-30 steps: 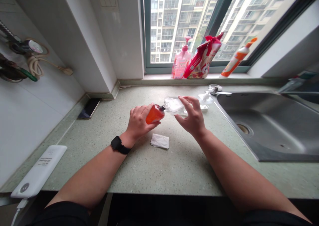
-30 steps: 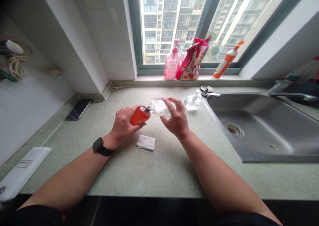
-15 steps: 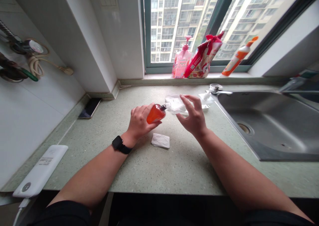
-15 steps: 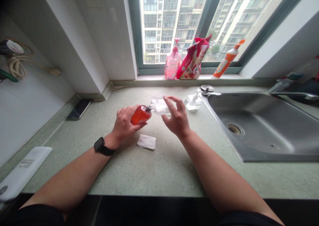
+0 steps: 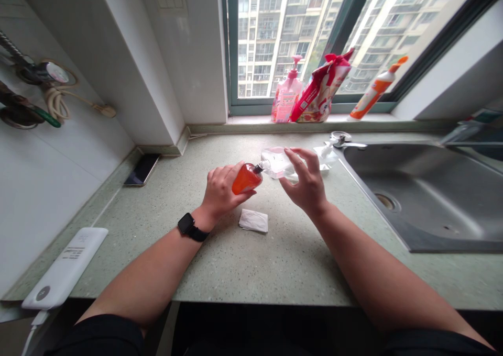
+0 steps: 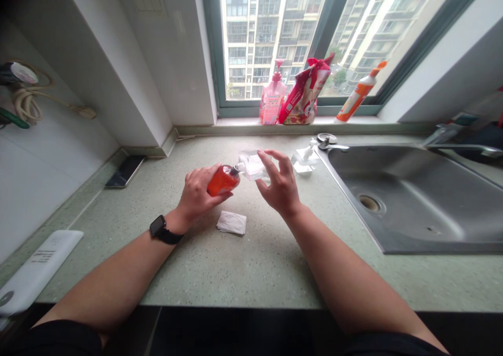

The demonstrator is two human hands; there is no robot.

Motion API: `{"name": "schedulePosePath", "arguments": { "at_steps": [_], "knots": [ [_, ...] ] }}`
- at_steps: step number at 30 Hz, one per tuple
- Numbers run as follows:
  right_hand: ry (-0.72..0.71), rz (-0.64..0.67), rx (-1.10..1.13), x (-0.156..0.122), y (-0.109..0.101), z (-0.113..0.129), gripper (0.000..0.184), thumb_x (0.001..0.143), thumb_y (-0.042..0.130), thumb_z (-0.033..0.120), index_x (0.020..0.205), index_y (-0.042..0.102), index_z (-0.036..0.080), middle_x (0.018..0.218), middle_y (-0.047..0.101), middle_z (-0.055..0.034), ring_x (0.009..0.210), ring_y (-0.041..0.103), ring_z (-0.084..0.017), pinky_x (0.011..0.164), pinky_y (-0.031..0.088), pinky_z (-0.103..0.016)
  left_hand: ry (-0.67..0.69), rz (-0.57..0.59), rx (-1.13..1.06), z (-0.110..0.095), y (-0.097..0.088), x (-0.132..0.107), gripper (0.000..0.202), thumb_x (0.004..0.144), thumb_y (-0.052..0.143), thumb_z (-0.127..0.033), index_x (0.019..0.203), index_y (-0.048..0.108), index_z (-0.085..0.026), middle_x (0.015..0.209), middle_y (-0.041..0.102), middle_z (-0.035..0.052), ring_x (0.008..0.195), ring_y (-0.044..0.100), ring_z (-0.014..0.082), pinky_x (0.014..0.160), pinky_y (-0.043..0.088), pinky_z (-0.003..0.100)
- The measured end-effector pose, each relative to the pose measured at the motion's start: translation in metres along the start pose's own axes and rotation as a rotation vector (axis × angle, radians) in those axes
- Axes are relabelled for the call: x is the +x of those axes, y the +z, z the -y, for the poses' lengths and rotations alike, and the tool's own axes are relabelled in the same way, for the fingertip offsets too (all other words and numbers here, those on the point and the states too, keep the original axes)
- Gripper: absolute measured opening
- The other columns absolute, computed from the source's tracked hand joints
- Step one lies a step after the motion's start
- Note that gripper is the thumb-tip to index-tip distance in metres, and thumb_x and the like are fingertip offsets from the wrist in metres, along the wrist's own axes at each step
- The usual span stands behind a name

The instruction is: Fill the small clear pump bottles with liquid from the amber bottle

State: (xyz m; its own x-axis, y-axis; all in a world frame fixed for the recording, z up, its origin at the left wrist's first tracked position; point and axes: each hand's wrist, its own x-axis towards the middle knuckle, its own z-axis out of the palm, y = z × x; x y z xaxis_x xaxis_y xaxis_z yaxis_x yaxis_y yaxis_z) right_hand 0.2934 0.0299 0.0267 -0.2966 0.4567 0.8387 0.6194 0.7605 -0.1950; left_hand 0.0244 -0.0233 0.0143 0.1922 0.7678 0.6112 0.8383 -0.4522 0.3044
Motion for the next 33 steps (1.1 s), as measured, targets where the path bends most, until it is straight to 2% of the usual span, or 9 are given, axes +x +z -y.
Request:
{"name": "schedulePosePath", "arguments": {
  "at_steps": [4,11,33],
  "knots": [
    [-0.016,-0.001,-0.048,0.0013,-0.0006,0.0011,0.099,0.090,0.067,0.008,0.171,0.028,0.051,0.148,0.053,-0.0094,0.135,0.059,-0.038,0.115,0.057,-0.064,0.005,0.000,-0.002,-0.0004,-0.0002,0.0001,0.086,0.091,0.073,-0.076,0.157,0.055,-0.024,0.133,0.074,0.0143,0.118,0.066,0.0348,0.103,0.043,0.048],
    [-0.079,-0.054,-0.085,0.0022,0.0014,-0.0005,0.095,0.087,0.069,0.006,0.170,0.036,0.041,0.144,0.056,-0.0114,0.131,0.063,-0.035,0.110,0.061,-0.061,-0.007,0.015,0.012,-0.0022,-0.0017,0.0003,0.087,0.092,0.071,-0.078,0.157,0.055,-0.022,0.133,0.074,0.0140,0.118,0.067,0.0339,0.103,0.044,0.047],
    [-0.100,-0.068,-0.091,0.0040,-0.0018,0.0029,0.098,0.087,0.069,0.005,0.171,0.034,0.042,0.144,0.057,-0.0115,0.131,0.062,-0.035,0.108,0.061,-0.058,0.014,0.000,-0.034,-0.0013,-0.0003,-0.0005,0.088,0.092,0.071,-0.077,0.158,0.053,-0.023,0.137,0.074,0.0150,0.120,0.068,0.0344,0.107,0.045,0.049]
  ]
}}
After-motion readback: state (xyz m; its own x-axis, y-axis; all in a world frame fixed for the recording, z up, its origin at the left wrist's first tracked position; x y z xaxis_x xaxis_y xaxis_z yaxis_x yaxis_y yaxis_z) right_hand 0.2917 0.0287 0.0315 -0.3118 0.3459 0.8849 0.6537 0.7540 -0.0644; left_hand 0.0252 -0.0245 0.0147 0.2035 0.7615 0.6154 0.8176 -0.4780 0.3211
